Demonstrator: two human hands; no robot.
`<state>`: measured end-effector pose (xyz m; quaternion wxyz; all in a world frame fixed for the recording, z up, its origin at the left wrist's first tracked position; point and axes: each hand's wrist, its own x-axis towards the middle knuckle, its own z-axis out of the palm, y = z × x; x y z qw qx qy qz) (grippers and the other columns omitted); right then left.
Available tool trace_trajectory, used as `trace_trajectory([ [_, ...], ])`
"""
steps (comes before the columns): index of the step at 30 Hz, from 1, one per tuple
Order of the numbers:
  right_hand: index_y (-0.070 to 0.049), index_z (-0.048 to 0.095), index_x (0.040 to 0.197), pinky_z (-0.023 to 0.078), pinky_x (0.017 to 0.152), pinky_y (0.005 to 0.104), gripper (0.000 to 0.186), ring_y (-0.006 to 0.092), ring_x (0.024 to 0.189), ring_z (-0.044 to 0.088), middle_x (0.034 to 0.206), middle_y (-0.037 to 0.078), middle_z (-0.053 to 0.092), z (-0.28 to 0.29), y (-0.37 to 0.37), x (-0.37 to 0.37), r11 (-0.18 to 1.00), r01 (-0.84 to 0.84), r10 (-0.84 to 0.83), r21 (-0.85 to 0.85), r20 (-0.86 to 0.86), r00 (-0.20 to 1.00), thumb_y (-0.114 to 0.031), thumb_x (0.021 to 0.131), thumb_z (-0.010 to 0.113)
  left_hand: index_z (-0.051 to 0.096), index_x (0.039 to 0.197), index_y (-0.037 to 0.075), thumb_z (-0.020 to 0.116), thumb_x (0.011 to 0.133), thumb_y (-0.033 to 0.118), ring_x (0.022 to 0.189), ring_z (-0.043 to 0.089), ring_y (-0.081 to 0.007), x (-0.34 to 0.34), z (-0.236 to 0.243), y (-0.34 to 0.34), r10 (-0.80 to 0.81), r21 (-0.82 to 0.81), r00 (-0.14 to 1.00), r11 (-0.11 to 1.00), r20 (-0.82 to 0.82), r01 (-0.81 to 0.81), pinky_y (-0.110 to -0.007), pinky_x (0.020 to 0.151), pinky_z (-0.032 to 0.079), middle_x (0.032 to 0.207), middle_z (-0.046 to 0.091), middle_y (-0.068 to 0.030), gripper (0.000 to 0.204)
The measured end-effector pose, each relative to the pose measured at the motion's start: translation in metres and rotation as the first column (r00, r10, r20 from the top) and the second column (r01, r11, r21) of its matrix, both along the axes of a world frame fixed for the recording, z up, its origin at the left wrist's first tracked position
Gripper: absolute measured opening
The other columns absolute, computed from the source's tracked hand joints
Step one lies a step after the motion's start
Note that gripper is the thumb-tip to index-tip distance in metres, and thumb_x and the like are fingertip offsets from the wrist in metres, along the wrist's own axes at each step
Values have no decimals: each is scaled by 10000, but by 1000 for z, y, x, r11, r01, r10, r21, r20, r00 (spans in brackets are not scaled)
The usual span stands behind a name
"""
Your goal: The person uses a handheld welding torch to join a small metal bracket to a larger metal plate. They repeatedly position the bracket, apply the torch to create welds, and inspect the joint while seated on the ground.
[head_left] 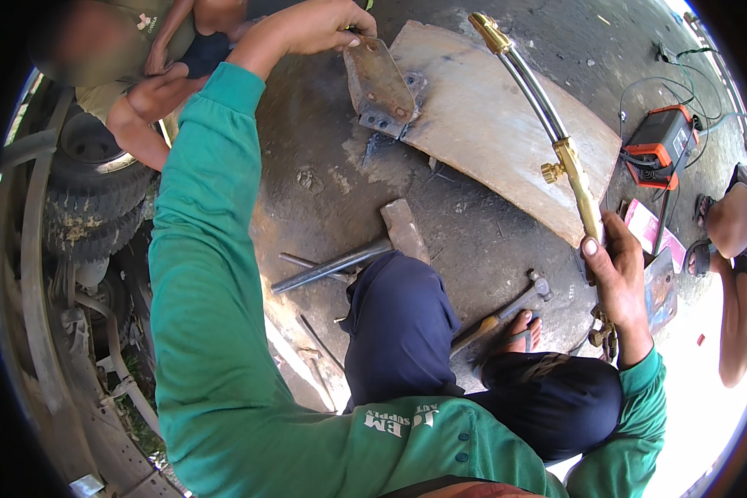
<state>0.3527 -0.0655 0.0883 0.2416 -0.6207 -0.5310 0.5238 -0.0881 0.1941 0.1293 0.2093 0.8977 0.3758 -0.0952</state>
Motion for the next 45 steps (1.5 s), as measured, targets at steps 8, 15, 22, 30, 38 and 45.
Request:
trace_trajectory([
  [8,86,614,1231,416,694,298,741,117,783,495,873,48,587,3,1,1,1000,-11,11,-16,21,1000,-558,889,745,726,1054,27,706,877,70,819,720,-334,9,3,-5,-22,28,1000,999,4,22,-424,739,537,901,742,-173,183],
  [15,91,609,1234,426,717,305,734,126,799,499,878,58,597,-1,1,1,999,-32,31,25,32,999,-548,898,740,695,1107,23,699,929,84,868,705,-310,-1,-14,-6,33,100,999,995,-42,-29,-442,786,529,925,727,-148,188],
  [22,93,606,1236,426,712,304,729,121,795,499,880,64,598,0,3,-2,999,-39,39,16,23,999,-542,902,738,710,1118,46,701,932,102,935,706,-340,-2,-15,-10,25,165,1000,986,4,-26,-450,839,538,989,737,-149,195],
  [30,86,610,1210,400,627,292,706,96,708,476,792,24,550,-2,3,-4,998,-56,55,35,32,998,-538,906,742,703,1028,45,754,819,35,943,679,-376,2,10,-22,40,377,989,922,139,-90,-454,802,535,971,683,-139,216],
  [38,77,615,1212,369,557,285,654,79,628,467,736,4,526,4,-1,-9,999,-40,40,32,2,999,-493,917,744,699,970,31,730,836,53,919,674,-376,-3,-15,-29,60,417,980,899,190,-136,-455,794,532,937,676,-160,139],
  [45,70,632,1131,460,684,314,561,133,762,529,834,73,602,3,0,-10,994,-93,88,51,97,991,-366,849,846,705,989,11,717,844,47,873,687,-379,7,-18,-54,194,440,943,846,269,-300,-435,760,540,927,694,-172,149],
])
